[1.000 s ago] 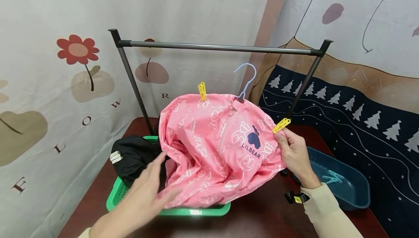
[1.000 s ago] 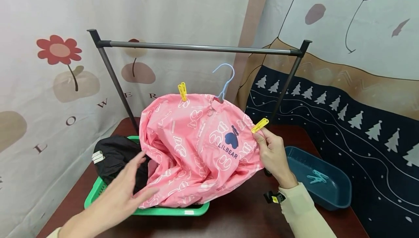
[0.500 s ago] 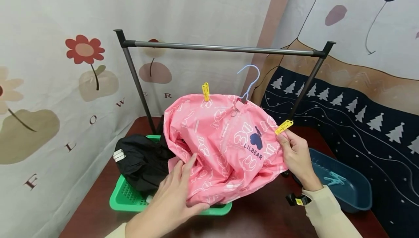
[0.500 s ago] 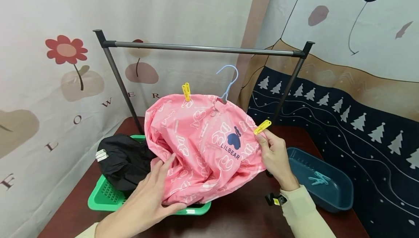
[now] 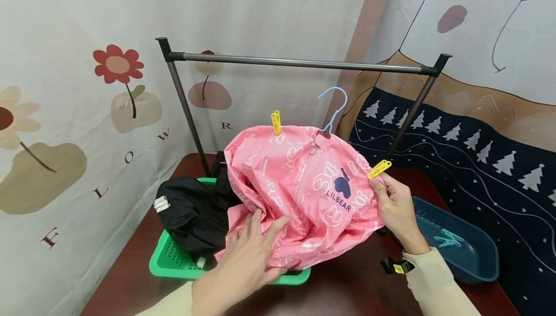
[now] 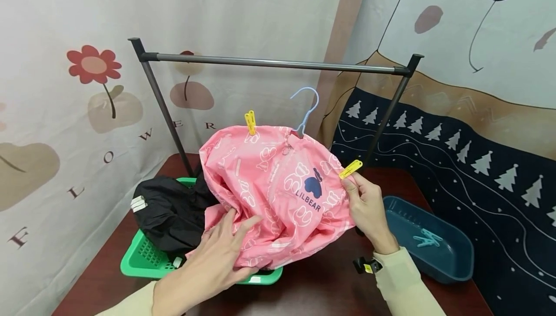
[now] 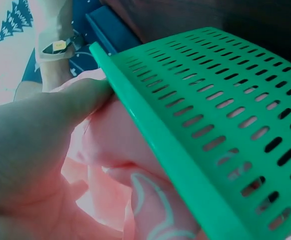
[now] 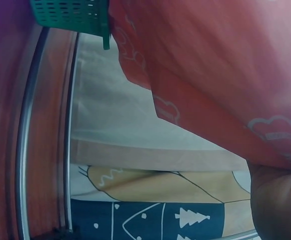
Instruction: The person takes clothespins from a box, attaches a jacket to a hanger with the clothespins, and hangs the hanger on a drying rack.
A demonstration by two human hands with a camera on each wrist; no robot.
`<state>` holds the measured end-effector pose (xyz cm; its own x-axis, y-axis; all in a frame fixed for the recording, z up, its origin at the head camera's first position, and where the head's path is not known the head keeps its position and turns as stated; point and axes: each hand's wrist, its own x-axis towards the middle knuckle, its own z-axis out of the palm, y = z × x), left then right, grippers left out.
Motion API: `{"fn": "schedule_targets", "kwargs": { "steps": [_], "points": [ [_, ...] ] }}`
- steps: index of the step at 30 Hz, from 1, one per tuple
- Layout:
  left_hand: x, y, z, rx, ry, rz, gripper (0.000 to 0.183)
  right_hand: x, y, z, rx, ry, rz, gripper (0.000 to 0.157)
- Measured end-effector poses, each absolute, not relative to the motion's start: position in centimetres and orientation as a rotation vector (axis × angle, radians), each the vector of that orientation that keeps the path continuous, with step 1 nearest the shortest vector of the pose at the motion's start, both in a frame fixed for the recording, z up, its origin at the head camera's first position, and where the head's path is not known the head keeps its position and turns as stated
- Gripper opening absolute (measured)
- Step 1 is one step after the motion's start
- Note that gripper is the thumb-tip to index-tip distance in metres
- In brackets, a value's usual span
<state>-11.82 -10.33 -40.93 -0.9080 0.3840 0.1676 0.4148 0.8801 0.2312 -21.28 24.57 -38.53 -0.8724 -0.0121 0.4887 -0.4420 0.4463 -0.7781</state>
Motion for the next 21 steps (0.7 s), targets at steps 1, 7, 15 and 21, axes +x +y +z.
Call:
{"fn": "schedule_targets", "kwargs": {
  "steps": [1, 7, 15, 21],
  "points": [
    [-12.0, -10.1, -40.9, -0.627, -2.953, -0.384, 0.11, -21.3, 24.6, -38.6, 0.38, -2.29, 1.409, 0.024],
    [-12.8, -8.9, -40.8, -0.607, -3.009, -0.297, 0.108, -21.5, 24.7, -38.9, 0.373, -2.294, 1.429, 0.026],
    [-13.4, -8.2, -40.7, -0.619, -3.023, -0.362, 0.095, -21.5, 24.7, -39.0, 0.397, -2.3, 1.454, 0.025],
    [-13.9, -8.8, -40.8, -0.695, -2.909, -0.353, 0.083, -21.7, 24.4, -39.0, 0.417, -2.301, 1.44, 0.024]
  ]
}}
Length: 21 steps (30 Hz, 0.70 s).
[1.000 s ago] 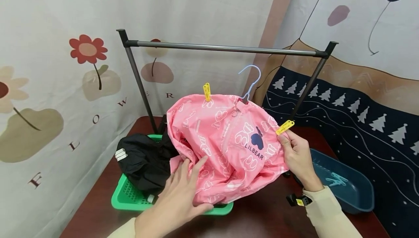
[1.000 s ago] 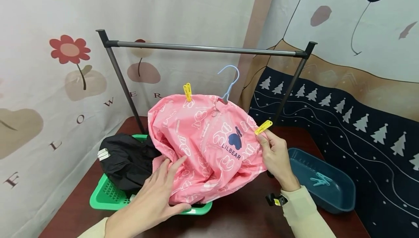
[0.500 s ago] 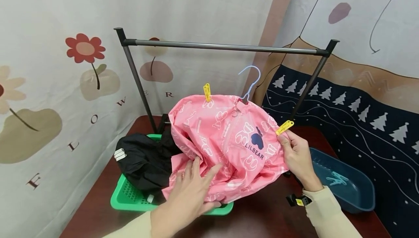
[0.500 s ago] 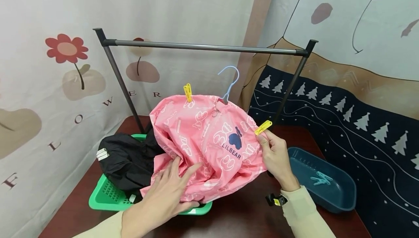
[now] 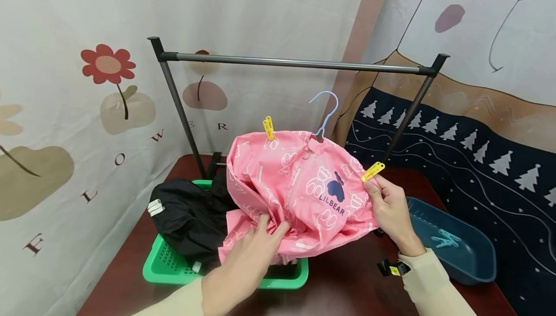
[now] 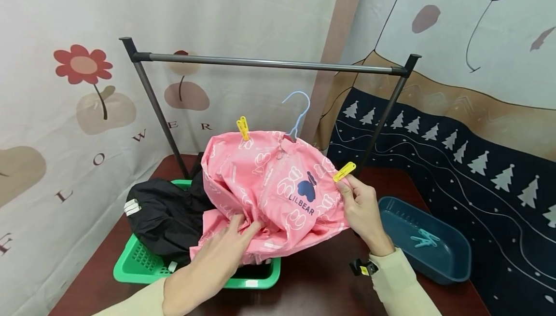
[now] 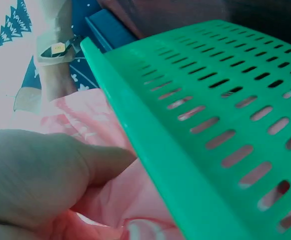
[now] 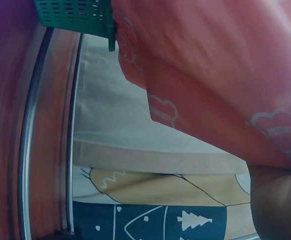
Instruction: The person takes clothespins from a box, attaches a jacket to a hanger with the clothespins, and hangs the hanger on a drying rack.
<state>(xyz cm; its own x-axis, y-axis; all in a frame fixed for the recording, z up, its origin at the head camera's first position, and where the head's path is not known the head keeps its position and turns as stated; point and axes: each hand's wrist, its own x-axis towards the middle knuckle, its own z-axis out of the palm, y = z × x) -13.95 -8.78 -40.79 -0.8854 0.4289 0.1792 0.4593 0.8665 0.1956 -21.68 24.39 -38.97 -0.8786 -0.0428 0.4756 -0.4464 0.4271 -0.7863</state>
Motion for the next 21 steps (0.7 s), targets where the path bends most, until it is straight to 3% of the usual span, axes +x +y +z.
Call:
{"fn": "schedule_targets", "kwargs": {
  "steps": [4, 11, 17, 21],
  "points": [
    [-14.3, -9.2, -40.8, -0.725, -2.819, -0.341, 0.076, -21.6, 24.3, -39.0, 0.417, -2.306, 1.414, 0.023],
    [-14.9, -10.0, -40.1, -0.753, -2.701, -0.488, 0.078, -21.5, 24.1, -38.7, 0.401, -2.292, 1.351, 0.02],
    [-15.5, -10.6, -39.1, -0.73, -2.564, -0.607, 0.057, -21.4, 23.9, -38.6, 0.375, -2.262, 1.271, 0.017],
    [-16.2, -10.8, -38.2, -0.726, -2.45, -0.746, 0.053, -21.2, 23.7, -38.4, 0.399, -2.232, 1.208, 0.014]
  ]
}}
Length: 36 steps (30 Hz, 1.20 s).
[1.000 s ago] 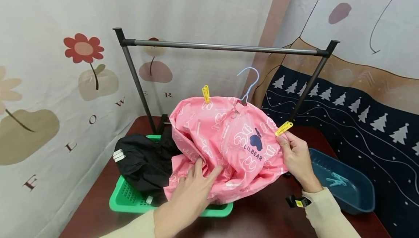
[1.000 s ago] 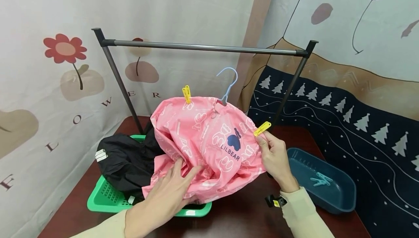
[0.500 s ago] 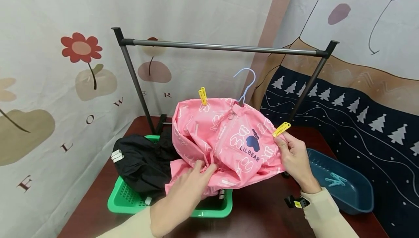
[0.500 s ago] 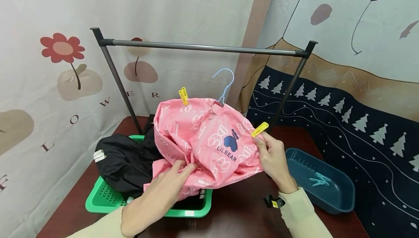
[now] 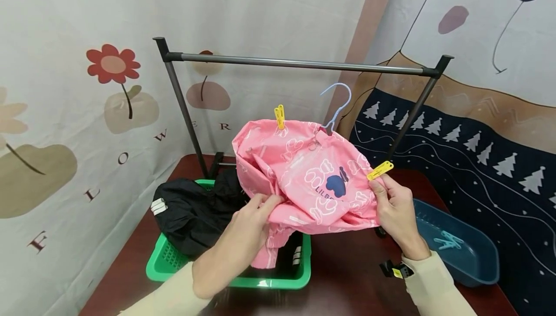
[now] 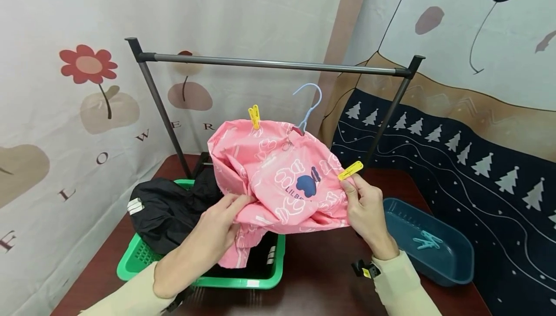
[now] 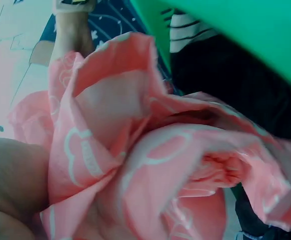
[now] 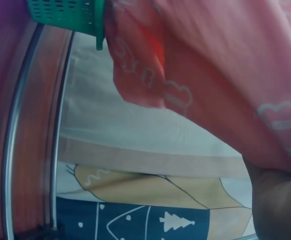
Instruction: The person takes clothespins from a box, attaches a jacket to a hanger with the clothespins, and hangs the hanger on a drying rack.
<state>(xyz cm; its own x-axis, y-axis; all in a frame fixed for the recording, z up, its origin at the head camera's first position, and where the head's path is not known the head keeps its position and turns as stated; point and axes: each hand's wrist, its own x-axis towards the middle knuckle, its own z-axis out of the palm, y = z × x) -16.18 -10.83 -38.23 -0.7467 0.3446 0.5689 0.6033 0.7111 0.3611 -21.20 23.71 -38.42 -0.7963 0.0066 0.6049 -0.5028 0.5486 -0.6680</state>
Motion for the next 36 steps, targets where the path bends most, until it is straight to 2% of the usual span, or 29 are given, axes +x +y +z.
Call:
{"fn": "schedule_targets", "kwargs": {
  "steps": [20, 23, 30, 36],
  "points": [
    [-19.1, -8.9, -36.0, -0.761, -2.178, -1.051, 0.049, -21.3, 24.3, -37.4, 0.465, -2.112, 1.002, 0.008],
    [-19.4, -8.3, -35.7, -0.743, -2.182, -1.077, 0.055, -21.4, 24.7, -37.3, 0.443, -2.106, 0.985, 0.007],
    [-20.3, -6.9, -35.0, -0.741, -2.196, -1.158, 0.086, -21.5, 25.7, -36.7, 0.408, -2.097, 0.96, 0.009],
    [-21.3, -5.7, -34.9, -0.768, -2.195, -1.116, 0.079, -21.8, 26.4, -36.1, 0.387, -2.06, 0.933, 0.009]
  ]
}}
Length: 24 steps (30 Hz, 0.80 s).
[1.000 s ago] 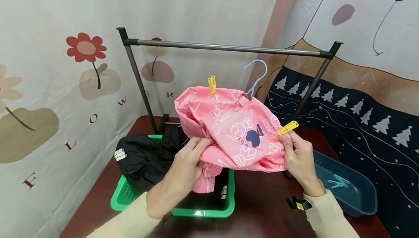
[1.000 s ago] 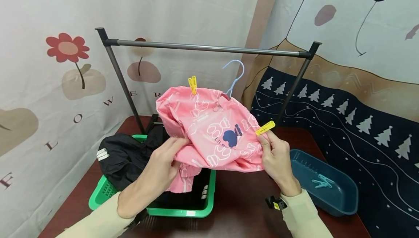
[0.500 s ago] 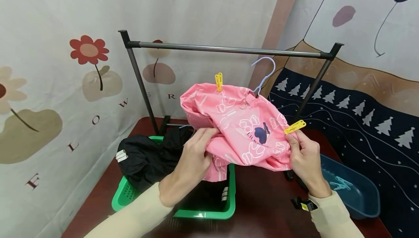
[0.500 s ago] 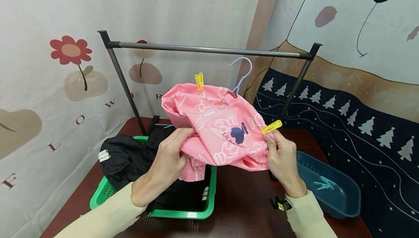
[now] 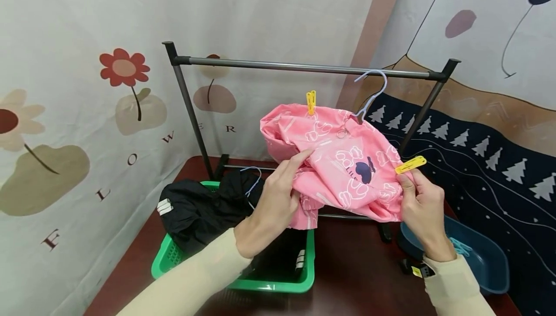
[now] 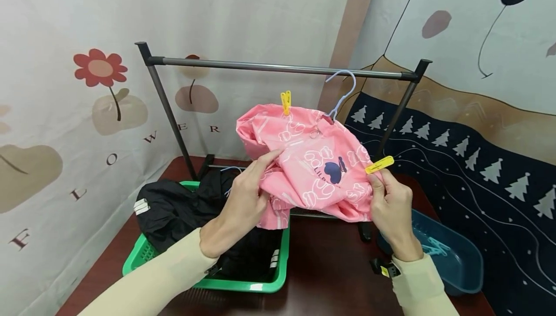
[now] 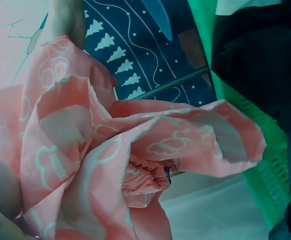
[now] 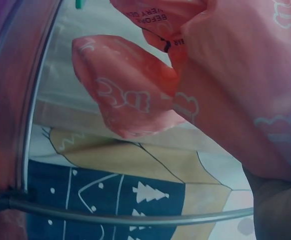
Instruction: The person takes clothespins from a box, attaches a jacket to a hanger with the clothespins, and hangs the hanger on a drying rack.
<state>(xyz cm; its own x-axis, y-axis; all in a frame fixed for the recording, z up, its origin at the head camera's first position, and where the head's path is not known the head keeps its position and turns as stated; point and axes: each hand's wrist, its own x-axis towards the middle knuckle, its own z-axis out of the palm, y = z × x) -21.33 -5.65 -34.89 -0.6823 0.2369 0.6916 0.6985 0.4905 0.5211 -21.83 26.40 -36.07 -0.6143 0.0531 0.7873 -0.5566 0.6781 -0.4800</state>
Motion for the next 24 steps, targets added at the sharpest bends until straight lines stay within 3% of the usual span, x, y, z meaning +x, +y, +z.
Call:
{"fn": "schedule_targets", "kwargs": {
  "steps": [14, 24],
  "points": [
    [-23.6, -1.2, -36.5, -0.716, -2.279, -1.193, 0.077, -22.6, 28.4, -35.2, 0.342, -1.999, 0.833, 0.012],
    [-25.3, 2.4, -38.3, -0.682, -2.446, -1.266, 0.09, -23.1, 29.6, -34.4, 0.334, -1.987, 0.81, 0.02]
  ]
}}
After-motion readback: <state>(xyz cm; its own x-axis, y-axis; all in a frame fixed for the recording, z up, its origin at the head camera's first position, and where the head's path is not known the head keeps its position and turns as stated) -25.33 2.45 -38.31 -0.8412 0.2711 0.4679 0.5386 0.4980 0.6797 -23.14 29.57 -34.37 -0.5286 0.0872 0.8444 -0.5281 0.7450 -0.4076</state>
